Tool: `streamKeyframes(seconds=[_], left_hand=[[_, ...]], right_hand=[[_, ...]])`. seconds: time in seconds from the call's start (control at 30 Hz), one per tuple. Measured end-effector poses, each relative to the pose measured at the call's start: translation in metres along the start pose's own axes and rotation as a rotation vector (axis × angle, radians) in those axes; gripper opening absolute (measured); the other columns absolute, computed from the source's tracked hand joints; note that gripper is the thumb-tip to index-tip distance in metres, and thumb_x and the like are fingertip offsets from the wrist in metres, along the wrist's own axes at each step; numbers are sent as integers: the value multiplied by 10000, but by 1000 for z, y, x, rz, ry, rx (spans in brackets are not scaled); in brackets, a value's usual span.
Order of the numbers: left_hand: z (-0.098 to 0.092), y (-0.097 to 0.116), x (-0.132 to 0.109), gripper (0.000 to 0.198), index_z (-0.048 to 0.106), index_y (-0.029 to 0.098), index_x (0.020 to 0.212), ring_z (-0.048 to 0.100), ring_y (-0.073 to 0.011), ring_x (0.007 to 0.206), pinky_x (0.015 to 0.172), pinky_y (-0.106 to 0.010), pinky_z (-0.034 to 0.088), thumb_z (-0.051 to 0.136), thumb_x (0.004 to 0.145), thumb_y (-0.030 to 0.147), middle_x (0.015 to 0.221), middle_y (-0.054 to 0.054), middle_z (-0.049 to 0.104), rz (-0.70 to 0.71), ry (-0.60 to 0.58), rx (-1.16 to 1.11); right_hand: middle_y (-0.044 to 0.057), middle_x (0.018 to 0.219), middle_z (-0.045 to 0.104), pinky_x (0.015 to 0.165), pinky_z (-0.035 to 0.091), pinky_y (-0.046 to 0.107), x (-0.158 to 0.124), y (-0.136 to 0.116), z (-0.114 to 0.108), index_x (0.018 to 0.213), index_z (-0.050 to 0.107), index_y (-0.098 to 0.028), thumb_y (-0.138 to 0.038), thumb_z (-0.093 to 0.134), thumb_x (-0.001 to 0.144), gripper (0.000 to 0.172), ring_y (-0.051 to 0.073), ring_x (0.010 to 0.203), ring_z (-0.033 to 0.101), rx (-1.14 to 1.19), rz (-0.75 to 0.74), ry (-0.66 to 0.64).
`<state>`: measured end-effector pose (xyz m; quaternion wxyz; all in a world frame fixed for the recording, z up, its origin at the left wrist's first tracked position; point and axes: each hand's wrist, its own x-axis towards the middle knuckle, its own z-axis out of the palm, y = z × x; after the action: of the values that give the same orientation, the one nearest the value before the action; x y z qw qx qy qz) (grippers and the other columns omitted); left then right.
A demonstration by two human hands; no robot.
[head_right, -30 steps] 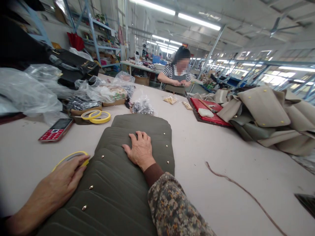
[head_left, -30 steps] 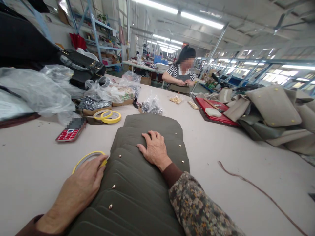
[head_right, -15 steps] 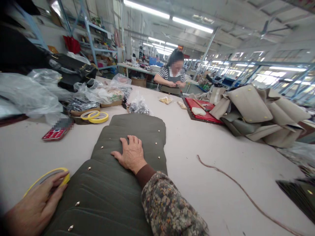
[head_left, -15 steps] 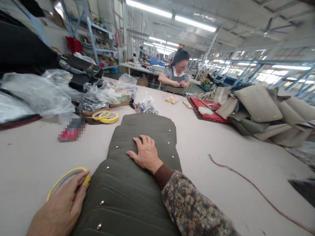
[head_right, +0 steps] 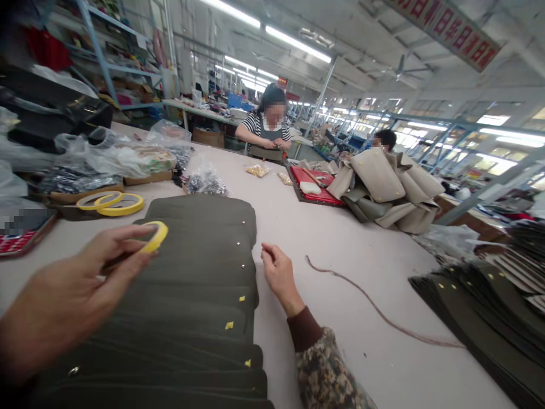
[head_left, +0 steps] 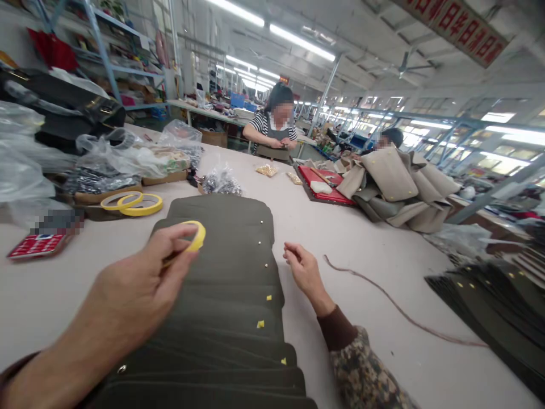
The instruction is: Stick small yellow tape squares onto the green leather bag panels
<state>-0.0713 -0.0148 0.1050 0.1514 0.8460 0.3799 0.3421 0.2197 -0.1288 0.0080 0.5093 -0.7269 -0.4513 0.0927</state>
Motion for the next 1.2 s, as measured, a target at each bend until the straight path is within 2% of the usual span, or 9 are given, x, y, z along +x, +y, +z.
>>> streamKeyframes(seconds=[0.1, 0.23, 0.37, 0.47, 0.57, 0.7, 0.87, 1.1, 1.2], left_hand=[[37, 23, 15, 377, 537, 254, 1222, 711, -176, 744, 625, -257, 516, 422, 916, 440, 934, -12, 749, 64, -69, -62], [72, 26, 17, 325, 534, 240, 1190, 721, -193, 801, 682, -281, 525, 421, 932, 402, 977, -29, 753, 79, -125, -101], [92, 17, 7, 330, 533, 227, 1191, 727, -202, 822, 697, -297, 546, 398, 946, 402, 978, -45, 756, 83, -176, -113], [103, 6, -4, 328, 542, 222, 1188, 725, -208, 924, 760, -306, 566, 388, 956, 396, 1087, -68, 739, 111, -156, -113], [111, -3, -10, 324, 538, 226, 1202, 718, -206, 971, 819, -316, 574, 403, 959, 393, 1140, -69, 725, 128, -139, -126], [116, -8, -13, 323, 537, 229, 1212, 713, -198, 990, 883, -326, 568, 425, 960, 398, 1168, -67, 716, 145, -132, -165], [108, 0, -12, 317, 537, 231, 1212, 716, -187, 970, 852, -301, 573, 441, 957, 394, 1155, -62, 718, 131, -148, -213], [66, 46, 27, 310, 545, 260, 1207, 710, -150, 720, 649, -246, 535, 501, 924, 380, 903, 10, 751, 141, -69, -283], [70, 52, 37, 314, 542, 243, 1211, 713, -153, 754, 668, -250, 525, 507, 926, 371, 903, 0, 756, 74, -28, -339]], right_hand=[[74, 985, 734, 834, 534, 340, -33, -8, 0, 1063, 690, -179, -215, 505, 931, 230, 198, 879, 671, -98, -132, -160], [108, 1024, 711, 885, 508, 377, -54, -21, 5, 1142, 662, -175, -117, 455, 930, 302, 231, 967, 627, -328, -270, -322], [89, 1013, 715, 878, 500, 348, -55, -22, 3, 1106, 672, -171, -138, 440, 952, 281, 207, 941, 643, -234, -86, -341], [27, 855, 714, 750, 495, 278, -56, -26, -7, 1043, 704, -187, -162, 528, 910, 222, 164, 780, 644, -119, 96, -413], [-9, 704, 650, 614, 436, 240, -62, -35, -20, 1030, 725, -179, -133, 606, 821, 245, 134, 640, 578, -139, 228, -541], [-14, 695, 640, 561, 389, 219, -67, -39, -29, 1020, 738, -188, -131, 625, 784, 268, 116, 611, 551, -130, 359, -714], [-44, 630, 597, 538, 380, 210, -63, -31, -25, 1019, 677, -163, -165, 668, 762, 257, 97, 554, 512, 67, 427, -615], [-53, 637, 592, 547, 377, 207, -55, -30, -18, 995, 653, -183, -179, 660, 786, 209, 94, 570, 503, 90, 322, -525], [-44, 640, 592, 532, 369, 200, -53, -26, -12, 952, 671, -179, -179, 658, 779, 174, 91, 569, 508, 78, 325, -516]])
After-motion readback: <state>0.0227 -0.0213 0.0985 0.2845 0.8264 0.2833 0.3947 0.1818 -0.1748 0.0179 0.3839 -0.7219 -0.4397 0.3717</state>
